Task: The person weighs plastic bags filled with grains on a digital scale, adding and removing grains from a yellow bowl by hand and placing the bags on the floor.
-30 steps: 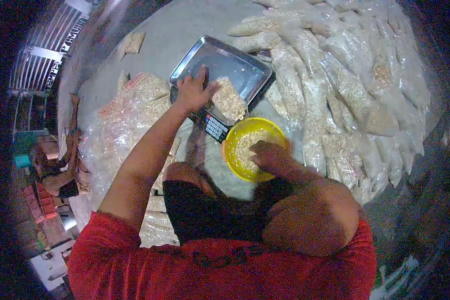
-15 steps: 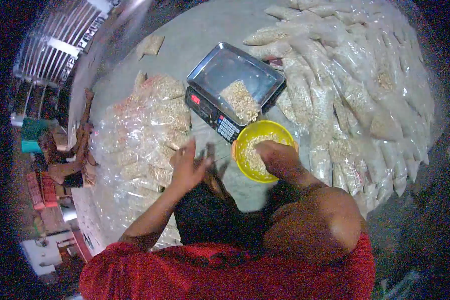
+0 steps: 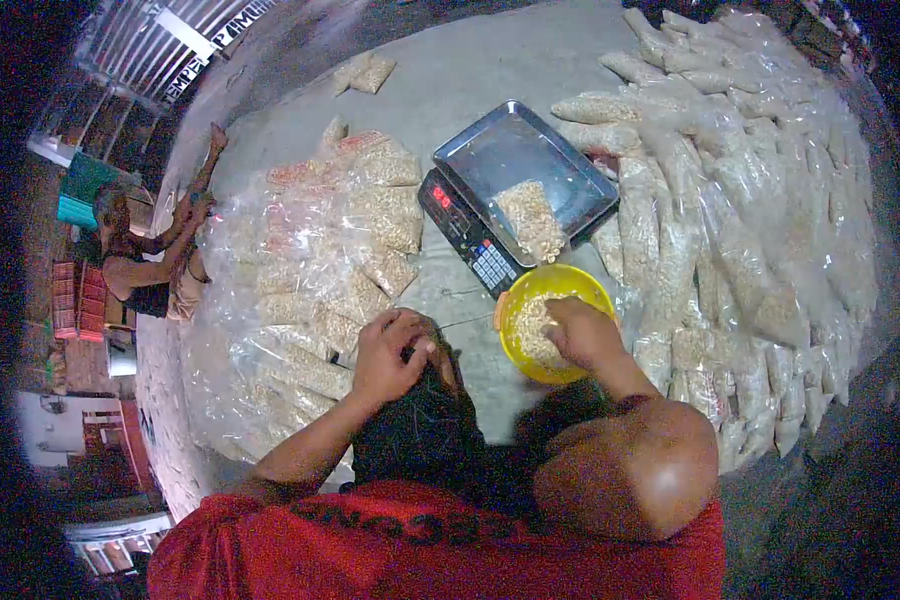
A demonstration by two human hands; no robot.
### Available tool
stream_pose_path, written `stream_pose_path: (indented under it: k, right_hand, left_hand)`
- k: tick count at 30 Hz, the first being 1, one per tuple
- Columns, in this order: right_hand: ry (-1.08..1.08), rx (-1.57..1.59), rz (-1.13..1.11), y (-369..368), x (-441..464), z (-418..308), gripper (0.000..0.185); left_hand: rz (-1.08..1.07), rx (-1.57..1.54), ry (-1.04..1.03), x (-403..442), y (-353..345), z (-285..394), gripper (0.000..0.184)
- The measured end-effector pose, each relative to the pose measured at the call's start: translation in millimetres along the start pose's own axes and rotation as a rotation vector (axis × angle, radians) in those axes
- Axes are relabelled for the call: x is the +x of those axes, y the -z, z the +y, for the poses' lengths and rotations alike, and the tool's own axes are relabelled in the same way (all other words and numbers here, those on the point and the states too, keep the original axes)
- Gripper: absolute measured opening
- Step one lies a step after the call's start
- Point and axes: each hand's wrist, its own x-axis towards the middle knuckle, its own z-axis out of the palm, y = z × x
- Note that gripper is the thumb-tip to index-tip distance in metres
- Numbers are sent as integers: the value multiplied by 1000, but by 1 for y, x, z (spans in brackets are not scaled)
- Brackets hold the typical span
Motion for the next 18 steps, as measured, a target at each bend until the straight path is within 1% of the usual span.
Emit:
stream_pose_path:
  k: [2, 3, 5, 6, 8, 9, 11, 13, 14, 16, 18]
  right_hand:
    - [-81, -133, -149, 2, 1, 3, 53]
    - [-84, -130, -145, -6, 1, 12, 53]
    - [-48, -196, -274, -25, 4, 28, 59]
    - [-45, -196, -272, -31, 2, 30, 59]
    - [-77, -225, -183, -33, -1, 18, 61]
    - [-78, -227, -183, -35, 1, 19, 61]
    - [-36, -186, -250, -39, 5, 22, 60]
    - [-18, -160, -250, -36, 9, 20, 59]
    - [5, -132, -255, -34, 10, 19, 58]
    - [-22, -116, -259, -33, 14, 15, 57]
    - [-35, -146, -275, -37, 16, 14, 54]
  left_hand:
    - [-15, 7, 1, 2, 0, 0, 35]
    - [24, 5, -10, 1, -1, 0, 34]
    - [66, 7, -21, 1, -2, -2, 33]
    - [49, -4, -21, 1, -2, -4, 32]
    - [35, -16, -22, 4, 1, -4, 31]
    - [10, -34, -29, 6, 3, -4, 30]
    - [-18, -55, -39, 7, 6, 0, 29]
    - [-19, 44, -93, 9, 7, 5, 27]
    - [-23, 35, -100, 17, 0, 5, 27]
    - [1, 46, -292, 41, -23, 7, 41]
    - [45, 78, -537, 84, -40, 28, 49]
